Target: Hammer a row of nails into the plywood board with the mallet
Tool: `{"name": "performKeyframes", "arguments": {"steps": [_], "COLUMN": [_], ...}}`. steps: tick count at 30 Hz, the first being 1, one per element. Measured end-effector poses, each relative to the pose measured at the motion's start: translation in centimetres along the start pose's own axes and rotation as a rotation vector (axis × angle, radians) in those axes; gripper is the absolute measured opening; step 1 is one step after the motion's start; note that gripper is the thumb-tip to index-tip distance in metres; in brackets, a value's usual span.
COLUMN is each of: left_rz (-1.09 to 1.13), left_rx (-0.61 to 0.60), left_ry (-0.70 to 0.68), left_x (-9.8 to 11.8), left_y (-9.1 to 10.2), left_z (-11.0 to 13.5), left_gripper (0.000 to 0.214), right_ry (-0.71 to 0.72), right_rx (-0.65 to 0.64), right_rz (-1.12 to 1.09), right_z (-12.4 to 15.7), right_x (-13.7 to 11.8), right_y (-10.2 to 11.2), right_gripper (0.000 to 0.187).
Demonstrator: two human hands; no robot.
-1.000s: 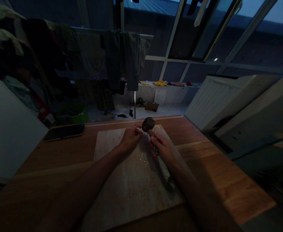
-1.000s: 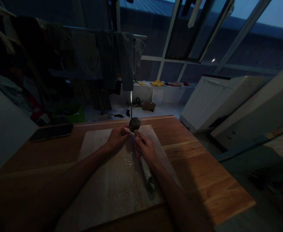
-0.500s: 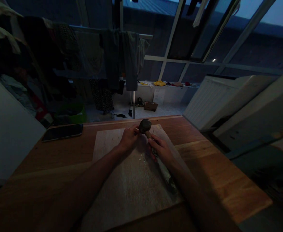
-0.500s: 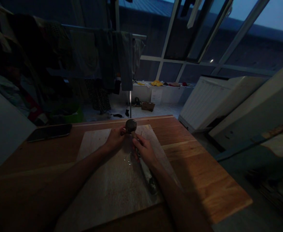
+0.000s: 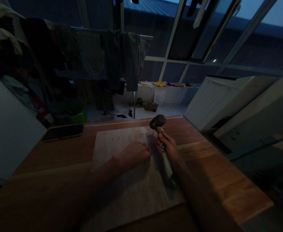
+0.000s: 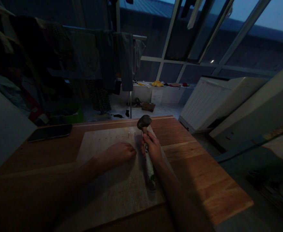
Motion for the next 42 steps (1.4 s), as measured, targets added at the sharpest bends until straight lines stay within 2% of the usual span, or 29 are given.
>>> {"name": "performKeyframes", "arguments": {"steps": [2,4,7,9,12,15,20,23,28,34,42], "left_rz": [-0.07,-0.073,0.094,0.322,0.628,0.77,0.775,0.756,0.748,0.766,0.611], "left_rx": [0.014,0.037,0.102,0.215,0.427,0.51,0.526,0.495,0.473,0.473,0.422], "left_ry": [0.001,-0.007,0.06,0.206,0.525,0.706,0.706,0.694,0.723,0.702,0.706], "left_x": [1.0,0.9,-1.6,-4.5,-9.0,-11.2,-11.3,-11.0,-10.8,-10.7,-11.3], "left_y": [0.1,0.2,0.2,0.0,-1.3,-2.6,-2.6,-2.4,-2.6,-2.9,-3.1], "left_z": [-0.3,-0.5,-0.1,0.7,2.6,3.8,3.7,3.5,3.3,3.1,3.1], "left_gripper": [0.019,0.019,0.022,0.023,0.014,0.013,0.014,0.011,0.008,0.009,0.007], "right_ry": [-0.007,-0.018,-0.019,-0.011,-0.007,-0.006,0.004,0.019,-0.025,-0.12,-0.082], "right_rx": [-0.007,-0.024,-0.04,-0.034,-0.015,-0.021,-0.052,-0.061,-0.117,-0.128,-0.156], "right_rz": [0.003,0.012,0.027,0.029,0.031,0.032,0.017,0.04,0.077,-0.006,0.01], "right_z": [0.1,0.2,0.4,0.5,0.5,0.4,0.0,-0.1,0.2,0.6,0.9], "right_x": [0.0,0.1,0.2,0.2,0.2,-0.5,-1.6,-0.9,1.0,1.2,1.0], "right_y": [-0.1,-0.4,-0.6,-0.7,-0.9,-1.7,-3.8,-4.5,-4.6,-4.7,-4.9], "right_gripper": [0.047,0.047,0.045,0.043,0.043,0.042,0.04,0.039,0.04,0.034,0.031]}}
Point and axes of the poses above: each hand's wrist, its own z-axis away from the middle knuckle, its own y-axis out of the back of the hand, x = y × z, the point moved 5 cm from there along -z, towards the middle knuckle, and after that the axes turned 4 degrees about -z, right-handed, at the moved point
